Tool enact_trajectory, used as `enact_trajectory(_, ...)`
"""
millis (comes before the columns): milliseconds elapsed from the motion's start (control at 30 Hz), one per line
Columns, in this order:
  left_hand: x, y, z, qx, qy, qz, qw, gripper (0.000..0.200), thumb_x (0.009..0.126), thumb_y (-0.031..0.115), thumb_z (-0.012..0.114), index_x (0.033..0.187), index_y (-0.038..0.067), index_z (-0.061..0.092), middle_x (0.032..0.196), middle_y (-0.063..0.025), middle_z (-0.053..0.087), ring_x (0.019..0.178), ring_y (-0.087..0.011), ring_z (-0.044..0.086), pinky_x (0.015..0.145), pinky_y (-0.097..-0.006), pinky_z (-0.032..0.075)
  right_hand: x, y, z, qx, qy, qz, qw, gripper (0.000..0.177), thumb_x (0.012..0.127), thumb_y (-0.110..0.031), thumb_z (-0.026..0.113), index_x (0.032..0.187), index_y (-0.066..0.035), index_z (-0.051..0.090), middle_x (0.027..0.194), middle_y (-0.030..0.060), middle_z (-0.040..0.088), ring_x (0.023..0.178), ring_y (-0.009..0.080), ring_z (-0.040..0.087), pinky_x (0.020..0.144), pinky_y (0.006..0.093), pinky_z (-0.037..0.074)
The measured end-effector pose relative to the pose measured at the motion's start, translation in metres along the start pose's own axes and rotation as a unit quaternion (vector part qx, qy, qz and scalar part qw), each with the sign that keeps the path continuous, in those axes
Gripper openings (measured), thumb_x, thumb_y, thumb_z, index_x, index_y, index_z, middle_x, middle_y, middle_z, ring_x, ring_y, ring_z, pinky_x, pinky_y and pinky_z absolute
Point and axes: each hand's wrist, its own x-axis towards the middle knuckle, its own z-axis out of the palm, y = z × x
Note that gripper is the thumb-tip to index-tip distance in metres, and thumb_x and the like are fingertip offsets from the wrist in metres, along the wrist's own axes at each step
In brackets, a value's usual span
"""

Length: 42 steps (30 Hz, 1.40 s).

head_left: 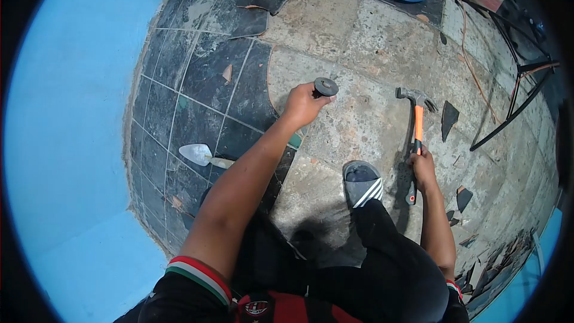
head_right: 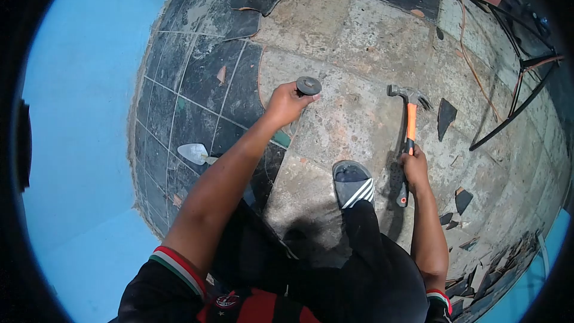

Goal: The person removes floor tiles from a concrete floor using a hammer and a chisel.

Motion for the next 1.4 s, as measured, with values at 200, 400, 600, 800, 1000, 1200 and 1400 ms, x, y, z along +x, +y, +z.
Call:
enact_trajectory(200,0.001,0.001,0.002,0.066,-0.006,0.007,0.998,0.032,0.082,0.027,0.087,0.105,0.006,0.08,0.091,-0.0107,0.079,0.081,-0.0185,0.072,0.076,-0.0333,0.055,-0.029,-0.018,0.016,0.051,0.004,0.023,0.998,0.026,0.08,0.005,0.055,0.105,-0.003,0.059,0.079,0.0024,0.056,0.067,0.0141,0.057,0.061,0.0294,0.049)
enact_trajectory(400,-0.006,0.01,-0.001,0.1,0.001,-0.009,0.995,0.032,0.085,0.028,0.084,0.106,0.005,0.079,0.09,-0.0137,0.077,0.08,-0.0236,0.072,0.076,-0.036,0.055,-0.042,-0.032,0.012,-0.012,-0.043,-0.041,0.998,0.027,0.088,0.002,0.063,0.115,-0.002,0.058,0.081,0.0022,0.055,0.065,0.0136,0.056,0.059,0.0299,0.049)
enact_trajectory(600,0.02,-0.04,-0.003,-0.025,-0.017,0.031,0.999,0.032,0.096,0.026,0.072,0.116,0.001,0.072,0.097,-0.019,0.076,0.085,-0.0305,0.072,0.08,-0.0392,0.054,-0.051,-0.111,0.022,-0.126,-0.092,-0.073,0.985,0.028,0.1,-0.018,0.069,0.121,-0.003,0.056,0.073,0.0005,0.053,0.054,0.0127,0.053,0.049,0.0311,0.043)
enact_trajectory(800,0.017,-0.031,-0.01,0.072,-0.04,0.057,0.995,0.033,0.096,0.025,0.072,0.113,-0.003,0.069,0.095,-0.023,0.073,0.086,-0.0366,0.071,0.077,-0.0425,0.054,-0.05,-0.187,0.044,-0.114,-0.098,-0.135,0.979,0.03,0.106,-0.031,0.06,0.097,-0.003,0.057,0.067,-0.0011,0.05,0.051,0.0097,0.048,0.047,0.0297,0.041)
enact_trajectory(1000,0.011,-0.022,-0.013,0.089,-0.026,0.089,0.992,0.032,0.093,0.024,0.076,0.107,-0.003,0.069,0.089,-0.0241,0.071,0.082,-0.0412,0.069,0.074,-0.0453,0.054,-0.058,-0.216,0.064,-0.098,0.023,-0.287,0.953,0.034,0.109,-0.036,0.054,0.098,-0.004,0.056,0.066,-0.0011,0.052,0.051,0.0089,0.05,0.048,0.0297,0.04)
enact_trajectory(1200,0.017,-0.048,-0.007,0.108,-0.016,0.118,0.987,0.031,0.092,0.023,0.077,0.104,-0.004,0.069,0.086,-0.0245,0.07,0.08,-0.0421,0.069,0.072,-0.0458,0.053,-0.041,-0.166,0.091,-0.303,-0.086,-0.279,0.907,0.033,0.106,-0.029,0.055,0.101,0.003,0.058,0.071,0.0208,0.061,0.066,0.0356,0.062,0.066,0.0492,0.048)
enact_trajectory(1400,0.022,-0.05,-0.006,0.057,-0.02,0.123,0.991,0.03,0.092,0.024,0.077,0.101,-0.004,0.069,0.085,-0.0249,0.07,0.077,-0.0402,0.069,0.069,-0.046,0.052,-0.044,-0.224,0.055,-0.203,-0.035,-0.245,0.947,0.035,0.106,-0.032,0.058,0.096,0.002,0.059,0.065,0.0092,0.056,0.06,0.0217,0.056,0.058,0.041,0.044)
